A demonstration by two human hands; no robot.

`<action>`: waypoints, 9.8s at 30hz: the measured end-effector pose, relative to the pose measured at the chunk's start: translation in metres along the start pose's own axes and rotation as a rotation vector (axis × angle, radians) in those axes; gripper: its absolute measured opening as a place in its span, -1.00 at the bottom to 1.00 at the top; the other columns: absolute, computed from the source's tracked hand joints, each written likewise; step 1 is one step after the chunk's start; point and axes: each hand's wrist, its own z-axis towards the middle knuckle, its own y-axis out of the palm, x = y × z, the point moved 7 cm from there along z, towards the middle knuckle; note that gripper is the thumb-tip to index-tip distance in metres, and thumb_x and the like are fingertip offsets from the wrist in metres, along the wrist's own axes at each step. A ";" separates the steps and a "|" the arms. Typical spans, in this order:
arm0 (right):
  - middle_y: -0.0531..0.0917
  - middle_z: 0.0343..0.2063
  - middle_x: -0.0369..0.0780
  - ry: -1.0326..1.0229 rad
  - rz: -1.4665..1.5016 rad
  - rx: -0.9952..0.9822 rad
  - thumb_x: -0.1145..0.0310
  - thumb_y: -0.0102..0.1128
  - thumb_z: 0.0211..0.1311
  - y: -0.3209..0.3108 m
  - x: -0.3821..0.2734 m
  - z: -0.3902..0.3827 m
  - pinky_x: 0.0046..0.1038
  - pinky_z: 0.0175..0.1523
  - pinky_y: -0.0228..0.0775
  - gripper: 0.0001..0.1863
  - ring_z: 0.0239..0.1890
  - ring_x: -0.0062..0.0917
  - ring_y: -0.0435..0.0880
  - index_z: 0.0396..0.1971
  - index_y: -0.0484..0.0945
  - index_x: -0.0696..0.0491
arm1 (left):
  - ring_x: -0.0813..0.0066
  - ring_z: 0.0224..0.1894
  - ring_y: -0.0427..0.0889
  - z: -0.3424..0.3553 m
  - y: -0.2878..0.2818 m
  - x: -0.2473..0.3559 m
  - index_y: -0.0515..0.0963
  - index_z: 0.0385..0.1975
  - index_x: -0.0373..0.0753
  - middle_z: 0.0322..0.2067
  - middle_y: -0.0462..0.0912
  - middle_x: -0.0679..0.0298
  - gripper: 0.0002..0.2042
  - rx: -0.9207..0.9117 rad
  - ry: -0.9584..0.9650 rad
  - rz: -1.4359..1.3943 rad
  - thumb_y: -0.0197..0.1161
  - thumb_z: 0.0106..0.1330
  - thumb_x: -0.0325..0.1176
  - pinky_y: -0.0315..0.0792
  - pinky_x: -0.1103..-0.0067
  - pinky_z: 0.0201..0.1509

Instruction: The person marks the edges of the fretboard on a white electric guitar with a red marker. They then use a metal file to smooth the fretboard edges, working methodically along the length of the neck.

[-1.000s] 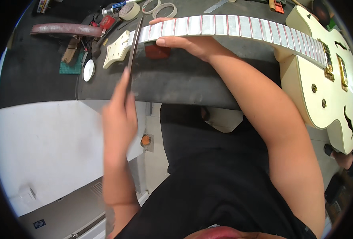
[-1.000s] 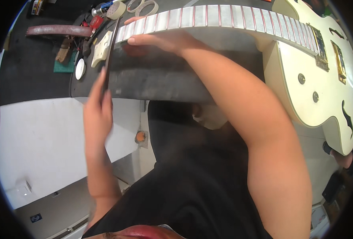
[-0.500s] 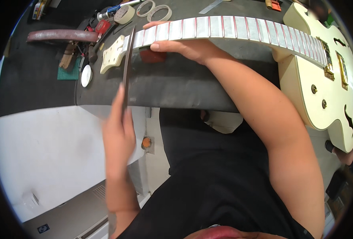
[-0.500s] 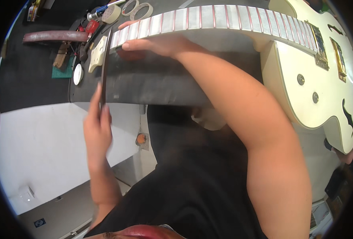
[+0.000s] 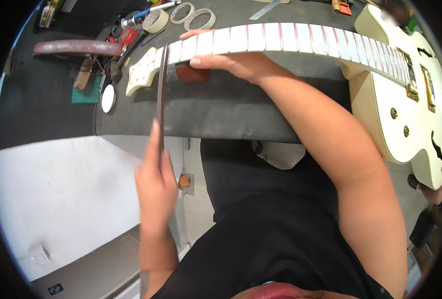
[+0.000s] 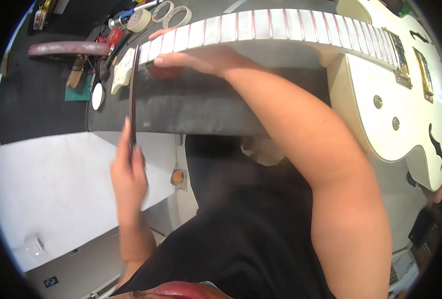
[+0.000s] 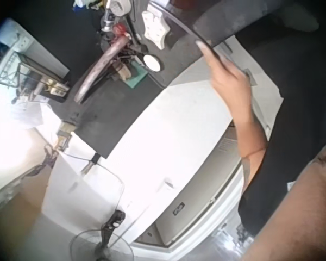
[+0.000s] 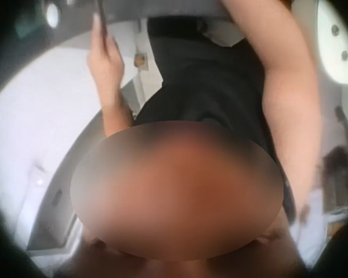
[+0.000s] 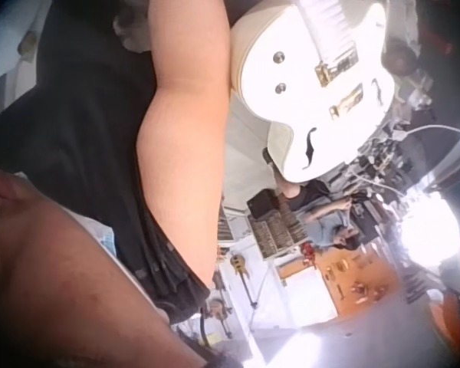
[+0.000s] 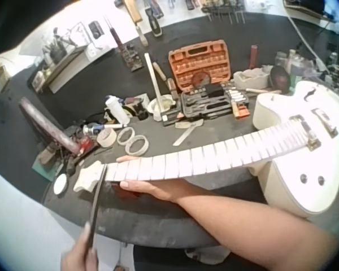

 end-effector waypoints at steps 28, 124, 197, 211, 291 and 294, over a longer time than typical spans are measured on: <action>0.76 0.10 -0.30 0.005 0.042 0.028 0.17 0.52 0.36 -0.003 -0.005 -0.004 -0.43 0.35 0.44 -0.40 0.18 -0.57 0.65 0.36 0.64 -0.01 | 0.69 -0.48 0.37 0.027 0.000 -0.007 0.38 0.61 -0.14 -0.50 0.45 0.41 -0.43 -0.044 -0.025 -0.288 0.10 0.60 -0.54 0.37 0.62 -0.37; 0.75 0.12 -0.31 0.027 0.059 -0.025 0.15 0.51 0.38 0.003 -0.003 -0.001 -0.43 0.36 0.44 -0.36 0.19 -0.57 0.64 0.41 0.59 -0.02 | -0.14 -0.15 0.76 0.069 -0.017 0.037 0.47 0.49 -0.23 -0.15 0.75 -0.21 -0.50 0.014 0.038 0.045 0.14 0.55 -0.52 0.59 0.31 0.02; 0.74 0.18 -0.30 0.037 0.007 -0.009 0.15 0.49 0.39 0.001 0.000 -0.004 -0.38 0.45 0.36 -0.37 0.27 -0.53 0.61 0.41 0.59 -0.02 | 0.70 -0.53 0.38 0.033 0.000 0.002 0.36 0.61 -0.22 -0.55 0.44 0.42 -0.44 -0.048 -0.078 -0.386 0.07 0.61 -0.50 0.34 0.61 -0.43; 0.74 0.17 -0.30 0.034 0.010 -0.020 0.18 0.52 0.39 0.000 0.000 -0.001 -0.42 0.39 0.41 -0.37 0.24 -0.58 0.62 0.40 0.59 -0.02 | 0.73 -0.56 0.31 -0.006 0.003 -0.013 0.30 0.62 -0.31 -0.57 0.34 0.49 -0.42 -0.030 -0.115 -0.435 0.03 0.60 -0.53 0.24 0.65 -0.46; 0.71 -0.03 -0.35 0.097 -0.047 0.050 0.14 0.51 0.33 -0.002 0.000 -0.002 -0.50 0.17 0.48 -0.28 -0.04 -0.64 0.58 0.44 0.54 0.05 | 0.34 -0.47 0.63 0.011 -0.018 -0.012 0.57 0.40 -0.20 -0.13 0.82 -0.05 -0.52 0.051 0.036 -0.226 0.23 0.48 -0.58 0.53 0.47 -0.24; 0.69 -0.09 -0.38 0.063 -0.053 0.059 0.14 0.51 0.33 0.003 -0.004 0.001 -0.49 0.10 0.48 -0.29 -0.13 -0.66 0.53 0.43 0.55 0.05 | 0.22 -0.49 0.59 0.092 -0.020 0.009 0.59 0.36 -0.20 -0.36 0.73 -0.06 -0.58 0.031 0.055 -0.142 0.25 0.52 -0.46 0.52 0.38 -0.24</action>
